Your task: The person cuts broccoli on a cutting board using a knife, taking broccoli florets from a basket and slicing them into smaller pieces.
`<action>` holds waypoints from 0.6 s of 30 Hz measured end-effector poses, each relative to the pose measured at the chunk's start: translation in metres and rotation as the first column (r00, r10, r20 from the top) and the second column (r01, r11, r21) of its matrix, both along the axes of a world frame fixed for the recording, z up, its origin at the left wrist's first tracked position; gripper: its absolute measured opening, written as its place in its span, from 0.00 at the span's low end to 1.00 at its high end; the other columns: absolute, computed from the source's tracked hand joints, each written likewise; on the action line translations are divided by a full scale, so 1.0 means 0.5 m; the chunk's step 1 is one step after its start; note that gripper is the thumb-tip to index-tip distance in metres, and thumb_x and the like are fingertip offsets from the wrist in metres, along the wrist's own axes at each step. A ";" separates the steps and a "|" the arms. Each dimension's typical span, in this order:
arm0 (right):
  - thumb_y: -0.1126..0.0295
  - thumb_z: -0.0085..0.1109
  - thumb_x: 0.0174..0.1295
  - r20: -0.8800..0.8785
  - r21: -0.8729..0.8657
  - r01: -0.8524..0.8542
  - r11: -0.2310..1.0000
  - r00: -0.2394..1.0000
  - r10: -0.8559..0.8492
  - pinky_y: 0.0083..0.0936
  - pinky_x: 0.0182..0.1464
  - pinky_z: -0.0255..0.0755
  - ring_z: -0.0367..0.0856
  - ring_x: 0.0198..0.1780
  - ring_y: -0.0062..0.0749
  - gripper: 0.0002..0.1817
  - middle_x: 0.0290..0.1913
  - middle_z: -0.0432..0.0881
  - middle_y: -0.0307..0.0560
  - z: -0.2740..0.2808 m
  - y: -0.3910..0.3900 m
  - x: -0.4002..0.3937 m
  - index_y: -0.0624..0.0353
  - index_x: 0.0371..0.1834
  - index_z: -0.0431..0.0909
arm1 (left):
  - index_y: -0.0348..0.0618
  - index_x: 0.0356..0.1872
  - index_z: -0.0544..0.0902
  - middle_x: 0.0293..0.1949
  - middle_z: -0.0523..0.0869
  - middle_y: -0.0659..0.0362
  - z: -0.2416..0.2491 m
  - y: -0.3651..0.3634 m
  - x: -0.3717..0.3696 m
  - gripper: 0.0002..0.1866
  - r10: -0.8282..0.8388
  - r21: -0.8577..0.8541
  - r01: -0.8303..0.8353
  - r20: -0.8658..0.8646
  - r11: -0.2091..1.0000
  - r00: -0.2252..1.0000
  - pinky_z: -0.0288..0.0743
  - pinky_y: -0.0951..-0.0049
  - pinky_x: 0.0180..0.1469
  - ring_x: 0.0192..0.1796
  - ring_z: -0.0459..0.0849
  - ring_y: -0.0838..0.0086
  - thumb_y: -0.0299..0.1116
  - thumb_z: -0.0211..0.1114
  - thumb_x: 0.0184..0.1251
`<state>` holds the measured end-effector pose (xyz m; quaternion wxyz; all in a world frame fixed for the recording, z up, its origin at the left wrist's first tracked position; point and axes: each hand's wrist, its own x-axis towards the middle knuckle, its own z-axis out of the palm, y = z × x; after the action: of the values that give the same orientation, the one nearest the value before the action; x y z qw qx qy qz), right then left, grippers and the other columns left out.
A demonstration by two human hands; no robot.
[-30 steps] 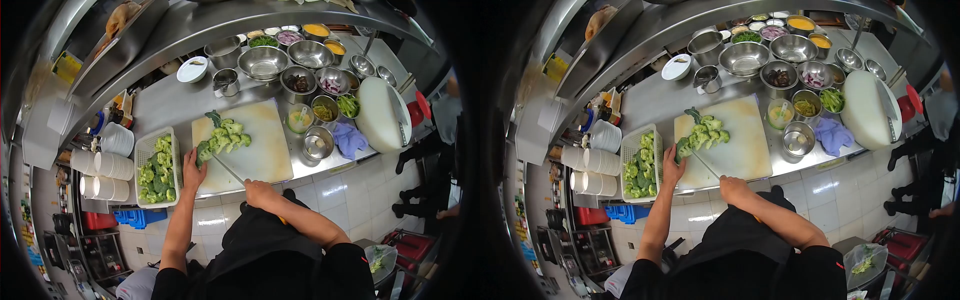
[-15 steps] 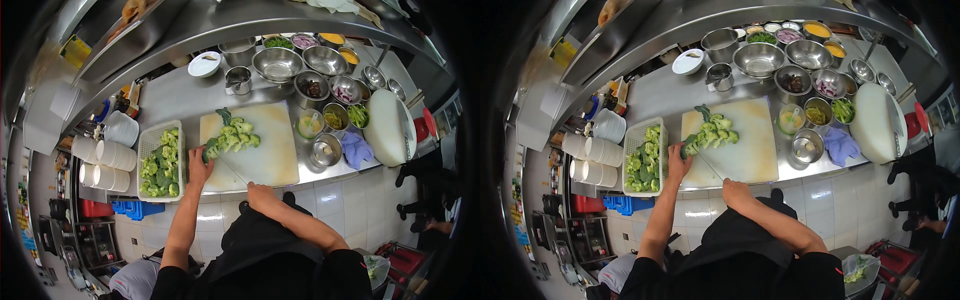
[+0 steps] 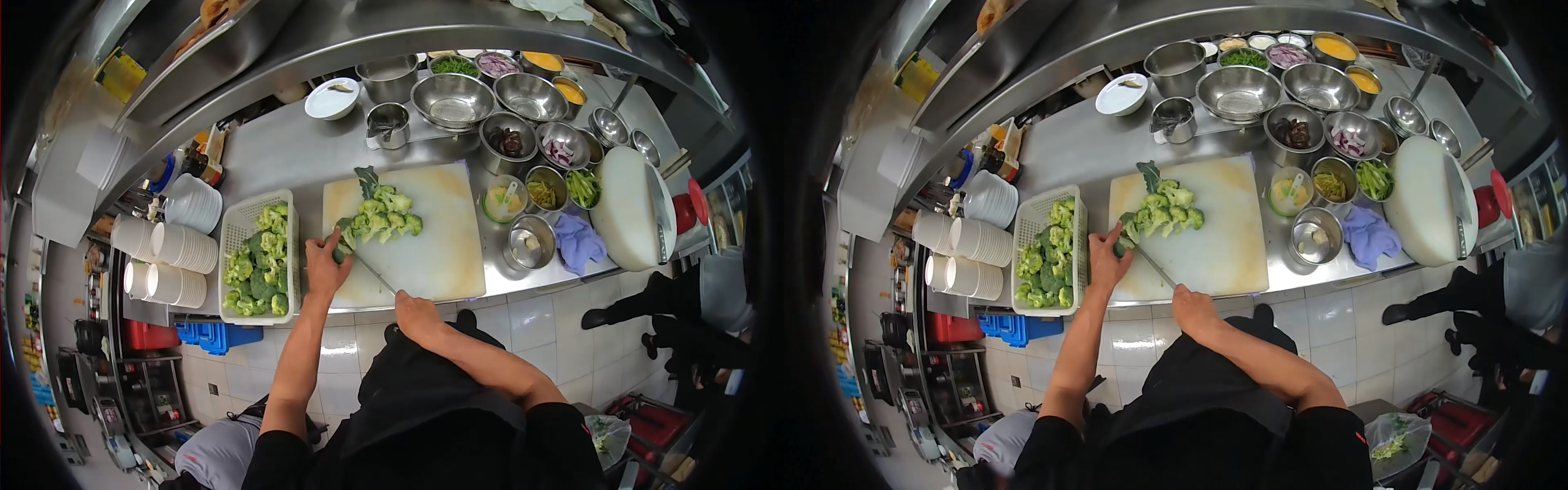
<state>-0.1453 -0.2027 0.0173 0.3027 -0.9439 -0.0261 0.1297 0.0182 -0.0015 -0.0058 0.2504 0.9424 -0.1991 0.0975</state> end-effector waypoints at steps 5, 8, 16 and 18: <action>0.75 0.51 0.61 -0.046 0.011 -0.030 0.999 0.998 0.030 0.46 0.46 0.81 0.88 0.41 0.58 0.10 0.37 0.86 0.66 0.012 -0.037 0.025 0.70 0.43 0.75 | 0.49 0.70 0.75 0.54 0.72 0.41 -0.002 0.022 0.000 0.38 -0.147 0.021 0.146 0.058 0.989 0.987 0.74 0.57 0.54 0.54 0.75 0.49 0.26 0.70 0.52; 0.74 0.51 0.61 -0.127 0.027 0.005 1.000 0.992 -0.002 0.49 0.48 0.80 0.87 0.43 0.60 0.14 0.39 0.86 0.67 0.035 -0.066 0.020 0.70 0.48 0.75 | 0.44 0.69 0.76 0.62 0.72 0.41 -0.002 0.043 -0.019 0.35 -0.103 -0.185 0.096 -0.029 0.978 0.994 0.76 0.59 0.57 0.60 0.76 0.48 0.23 0.67 0.54; 0.76 0.50 0.60 -0.174 0.094 -0.087 0.992 0.979 0.102 0.50 0.47 0.79 0.86 0.42 0.62 0.15 0.37 0.85 0.69 0.084 -0.051 0.002 0.72 0.48 0.75 | 0.40 0.62 0.78 0.54 0.81 0.47 0.005 0.046 -0.029 0.29 0.027 -0.272 -0.032 -0.021 0.962 0.999 0.77 0.62 0.59 0.56 0.82 0.50 0.21 0.69 0.54; 0.79 0.51 0.58 -0.131 0.114 -0.098 0.989 0.985 0.113 0.49 0.46 0.80 0.87 0.43 0.61 0.13 0.37 0.85 0.70 0.085 -0.047 0.014 0.74 0.45 0.75 | 0.40 0.60 0.78 0.53 0.81 0.47 0.013 0.048 -0.028 0.28 0.024 -0.258 -0.032 -0.033 0.966 0.999 0.77 0.62 0.59 0.55 0.82 0.50 0.21 0.69 0.53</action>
<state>-0.1383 -0.2262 0.0600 0.3468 -0.9123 -0.0623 0.2085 0.0044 0.0223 0.0007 0.3724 0.9059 -0.1677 0.1124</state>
